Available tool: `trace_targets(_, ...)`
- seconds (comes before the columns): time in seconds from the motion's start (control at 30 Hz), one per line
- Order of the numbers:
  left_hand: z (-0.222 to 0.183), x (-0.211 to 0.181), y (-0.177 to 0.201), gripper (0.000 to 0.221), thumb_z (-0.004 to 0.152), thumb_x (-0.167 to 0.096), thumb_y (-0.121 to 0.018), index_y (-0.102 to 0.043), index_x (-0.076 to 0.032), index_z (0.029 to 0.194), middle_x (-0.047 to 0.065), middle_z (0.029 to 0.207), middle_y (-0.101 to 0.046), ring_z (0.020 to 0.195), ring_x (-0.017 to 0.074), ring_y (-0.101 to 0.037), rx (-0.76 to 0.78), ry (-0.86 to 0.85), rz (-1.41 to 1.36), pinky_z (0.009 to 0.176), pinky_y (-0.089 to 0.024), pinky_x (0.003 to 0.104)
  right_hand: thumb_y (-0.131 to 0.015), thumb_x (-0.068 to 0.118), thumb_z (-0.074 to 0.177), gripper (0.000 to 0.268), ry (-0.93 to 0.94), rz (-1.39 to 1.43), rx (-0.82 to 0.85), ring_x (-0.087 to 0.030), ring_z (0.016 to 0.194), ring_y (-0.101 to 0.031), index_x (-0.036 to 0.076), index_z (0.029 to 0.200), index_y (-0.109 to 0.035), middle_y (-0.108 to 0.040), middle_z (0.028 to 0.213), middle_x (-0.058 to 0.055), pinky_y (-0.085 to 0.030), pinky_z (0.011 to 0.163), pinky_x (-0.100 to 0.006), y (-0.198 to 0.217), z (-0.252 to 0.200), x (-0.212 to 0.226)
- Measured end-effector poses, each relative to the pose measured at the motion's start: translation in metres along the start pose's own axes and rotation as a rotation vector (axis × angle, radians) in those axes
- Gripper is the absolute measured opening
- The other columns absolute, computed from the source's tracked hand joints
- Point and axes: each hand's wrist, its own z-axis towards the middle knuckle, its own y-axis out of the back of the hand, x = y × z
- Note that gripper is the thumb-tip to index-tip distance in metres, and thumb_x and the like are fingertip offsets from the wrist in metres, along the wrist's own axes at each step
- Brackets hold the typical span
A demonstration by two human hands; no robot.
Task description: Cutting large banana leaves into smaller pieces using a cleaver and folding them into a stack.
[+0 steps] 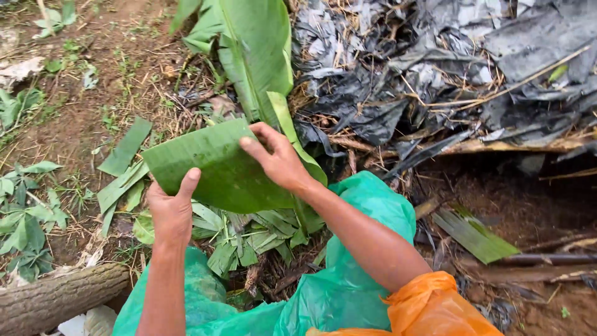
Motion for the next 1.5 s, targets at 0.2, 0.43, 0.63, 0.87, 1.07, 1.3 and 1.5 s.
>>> trace_targets(0.2,0.002,-0.012,0.017,0.021,0.089,-0.015,-0.084,-0.074,-0.010,0.107,0.005,0.096,-0.074,0.087,0.0066,-0.064,-0.020,0.017,0.138,0.086,-0.058,0.033,-0.071,0.019,0.098,0.015,-0.002,-0.125,-0.106,-0.005,0.085,-0.060,0.010,0.110,-0.075,-0.068,0.087,0.002,-0.054,0.077,-0.024,0.004,0.008,-0.014)
trace_targets(0.43,-0.003,-0.018,0.027,0.018,0.088,-0.014,-0.086,-0.076,-0.009,0.103,0.006,0.090,-0.075,0.081,0.0071,-0.062,-0.010,-0.015,0.211,0.082,-0.058,0.032,-0.071,0.021,0.099,0.011,0.073,-0.402,-0.148,-0.012,0.075,-0.065,0.011,0.103,-0.074,-0.070,0.081,-0.005,-0.055,0.066,-0.029,-0.008,0.000,0.003)
trace_targets(0.63,0.002,-0.010,0.028,0.020,0.089,-0.014,-0.086,-0.077,-0.010,0.106,0.005,0.092,-0.075,0.083,0.0065,-0.063,-0.033,-0.071,0.211,0.082,-0.058,0.032,-0.061,0.011,0.103,0.007,0.160,-0.306,-0.254,-0.016,0.074,-0.072,0.005,0.104,-0.065,-0.072,0.085,-0.009,-0.060,0.069,-0.031,-0.004,0.005,0.004)
trace_targets(0.87,0.020,0.020,0.064,0.014,0.097,-0.013,-0.081,-0.074,-0.007,0.108,0.003,0.093,-0.071,0.084,0.0063,-0.059,-0.221,-0.215,0.302,0.080,-0.055,0.030,-0.047,0.012,0.109,0.008,0.207,-0.186,-0.450,-0.007,0.064,-0.055,0.008,0.107,-0.054,-0.054,0.080,-0.001,-0.052,0.056,-0.022,0.019,0.016,0.021)
trace_targets(1.07,0.033,0.023,0.097,0.013,0.104,-0.006,-0.080,-0.072,-0.001,0.112,0.016,0.094,-0.071,0.087,0.0181,-0.067,-0.377,-0.429,0.427,0.079,-0.055,0.035,-0.040,0.010,0.110,0.010,0.273,-0.199,-0.725,-0.004,0.060,-0.044,0.012,0.110,-0.050,-0.047,0.079,0.004,-0.039,0.052,-0.016,0.054,0.024,0.028)
trace_targets(1.3,0.021,0.007,0.068,0.016,0.102,-0.011,-0.077,-0.070,-0.005,0.114,0.012,0.101,-0.072,0.091,0.0145,-0.067,-0.219,-0.363,0.284,0.088,-0.057,0.037,-0.053,0.015,0.109,0.012,0.174,-0.117,-0.593,-0.005,0.055,-0.045,0.017,0.097,-0.052,-0.050,0.072,0.004,-0.037,0.049,-0.015,0.064,0.028,-0.004)
trace_targets(1.5,0.013,0.000,0.041,0.015,0.092,-0.008,-0.080,-0.074,-0.007,0.105,0.007,0.094,-0.076,0.087,0.0075,-0.066,0.048,-0.281,0.175,0.083,-0.059,0.034,-0.069,0.012,0.098,0.010,0.085,-0.149,-0.143,-0.015,0.077,-0.073,0.008,0.107,-0.073,-0.074,0.097,-0.012,-0.059,0.076,-0.028,0.013,0.017,0.010)
